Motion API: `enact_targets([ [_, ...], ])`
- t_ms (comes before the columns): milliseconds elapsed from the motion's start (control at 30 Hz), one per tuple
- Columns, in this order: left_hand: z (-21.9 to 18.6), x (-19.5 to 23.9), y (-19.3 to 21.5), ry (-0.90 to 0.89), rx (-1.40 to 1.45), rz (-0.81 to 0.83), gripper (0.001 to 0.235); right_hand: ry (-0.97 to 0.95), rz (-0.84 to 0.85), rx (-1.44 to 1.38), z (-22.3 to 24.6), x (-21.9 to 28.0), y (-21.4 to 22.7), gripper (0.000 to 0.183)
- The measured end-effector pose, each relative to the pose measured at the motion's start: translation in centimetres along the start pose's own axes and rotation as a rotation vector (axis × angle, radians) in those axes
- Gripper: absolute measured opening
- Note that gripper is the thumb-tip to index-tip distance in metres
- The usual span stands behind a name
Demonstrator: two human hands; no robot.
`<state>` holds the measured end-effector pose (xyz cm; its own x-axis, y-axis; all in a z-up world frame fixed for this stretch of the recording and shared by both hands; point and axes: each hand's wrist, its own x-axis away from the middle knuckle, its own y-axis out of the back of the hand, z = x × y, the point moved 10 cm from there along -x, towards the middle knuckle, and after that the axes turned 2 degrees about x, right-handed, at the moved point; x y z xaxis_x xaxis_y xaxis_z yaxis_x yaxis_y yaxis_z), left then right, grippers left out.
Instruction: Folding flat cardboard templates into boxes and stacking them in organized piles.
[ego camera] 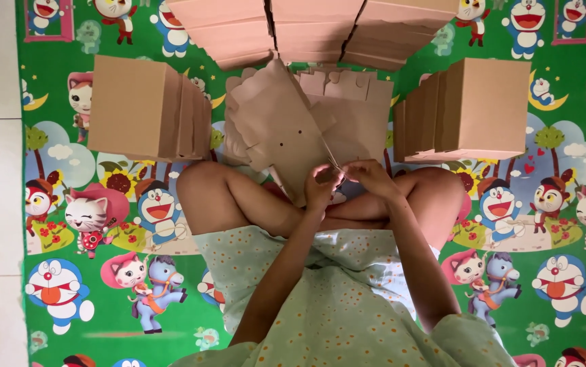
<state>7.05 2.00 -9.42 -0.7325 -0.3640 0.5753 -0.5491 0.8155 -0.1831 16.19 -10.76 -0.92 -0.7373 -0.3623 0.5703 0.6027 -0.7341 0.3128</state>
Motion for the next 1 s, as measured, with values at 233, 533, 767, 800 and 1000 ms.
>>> enact_targets([
  [233,2.8,-0.1,-1.0,0.027,-0.081,0.088,0.032,0.004,-0.012,0.052,-4.4,-2.3,-1.1,0.019],
  [533,1.2,-2.3,2.3,0.039,-0.036,0.051,0.032,0.11,-0.017,0.636,-3.2,-2.6,-3.5,0.032],
  [767,-2.3,-7.6,2.6,-0.105,-0.12,-0.042,0.022,0.126,-0.239,1.019,-2.8,-3.2,-4.9,0.021],
  [800,-2.1,-9.4,2.3,-0.107,-0.118,-0.042,0.022,0.128,-0.24,1.019,-3.6,-4.0,-5.1,0.021],
  [1000,-1.0,-19.7,-1.2,0.013,-1.166,-0.059,0.08,0.013,-0.227,0.735,1.3,-3.8,-4.4,0.049],
])
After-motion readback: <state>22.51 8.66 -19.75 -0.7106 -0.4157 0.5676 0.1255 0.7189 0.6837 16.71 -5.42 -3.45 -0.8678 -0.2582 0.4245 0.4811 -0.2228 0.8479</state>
